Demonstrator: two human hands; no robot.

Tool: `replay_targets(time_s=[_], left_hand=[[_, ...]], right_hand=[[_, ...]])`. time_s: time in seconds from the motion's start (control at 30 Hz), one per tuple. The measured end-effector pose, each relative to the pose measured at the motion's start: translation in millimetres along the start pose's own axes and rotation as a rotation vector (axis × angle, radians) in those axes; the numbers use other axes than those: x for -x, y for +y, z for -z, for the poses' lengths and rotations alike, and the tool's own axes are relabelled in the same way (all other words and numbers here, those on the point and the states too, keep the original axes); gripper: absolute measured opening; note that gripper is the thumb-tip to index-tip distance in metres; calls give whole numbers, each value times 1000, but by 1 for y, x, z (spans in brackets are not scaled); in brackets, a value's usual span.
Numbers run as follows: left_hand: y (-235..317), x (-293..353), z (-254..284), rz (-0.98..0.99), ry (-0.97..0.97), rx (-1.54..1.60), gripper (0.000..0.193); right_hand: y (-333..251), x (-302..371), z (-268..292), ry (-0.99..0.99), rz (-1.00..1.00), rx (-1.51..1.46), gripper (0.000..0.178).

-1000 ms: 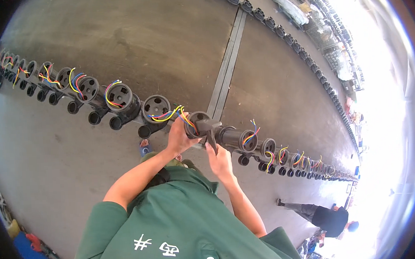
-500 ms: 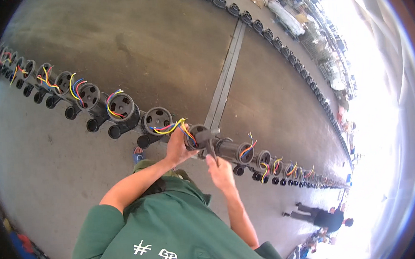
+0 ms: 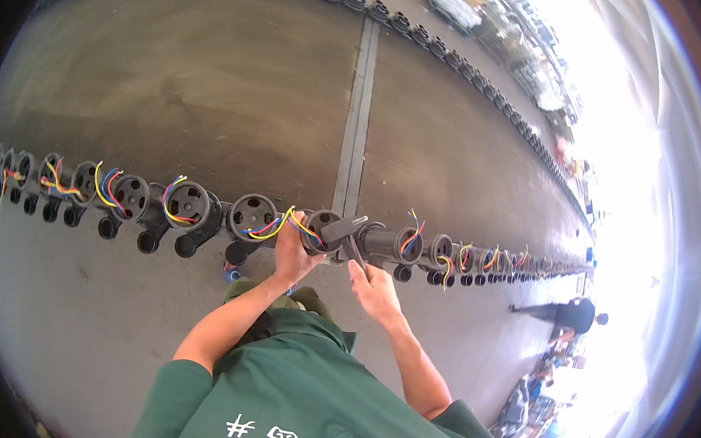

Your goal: The person assembles electronic components on an assembly line by hand and using a tool. The person picks up small circular metal caps and places them onto the ends of cylindrical black components, then uses a pair of pliers to secure wires onto the components.

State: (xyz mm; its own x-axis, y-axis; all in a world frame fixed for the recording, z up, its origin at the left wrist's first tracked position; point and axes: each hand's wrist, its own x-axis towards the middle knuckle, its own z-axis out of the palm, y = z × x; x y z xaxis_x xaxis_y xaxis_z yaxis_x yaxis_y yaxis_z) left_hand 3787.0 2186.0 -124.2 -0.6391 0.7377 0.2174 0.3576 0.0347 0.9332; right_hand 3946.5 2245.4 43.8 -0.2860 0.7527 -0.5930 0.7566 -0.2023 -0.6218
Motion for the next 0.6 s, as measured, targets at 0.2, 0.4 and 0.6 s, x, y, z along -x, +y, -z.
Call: replay_targets(time_s=[0.2,0.4,0.6], left_hand=[[-3,-2,-5,-73,53,-4,96],[-7,2,-16,-79,56,-12,93],[1,2,-19,-41,22,35,96]], right_hand=[[3,13,-17,170,342,-2,42],[41,-27,-16,34,257,103,51],[5,-9,24,-61,495,64,49]])
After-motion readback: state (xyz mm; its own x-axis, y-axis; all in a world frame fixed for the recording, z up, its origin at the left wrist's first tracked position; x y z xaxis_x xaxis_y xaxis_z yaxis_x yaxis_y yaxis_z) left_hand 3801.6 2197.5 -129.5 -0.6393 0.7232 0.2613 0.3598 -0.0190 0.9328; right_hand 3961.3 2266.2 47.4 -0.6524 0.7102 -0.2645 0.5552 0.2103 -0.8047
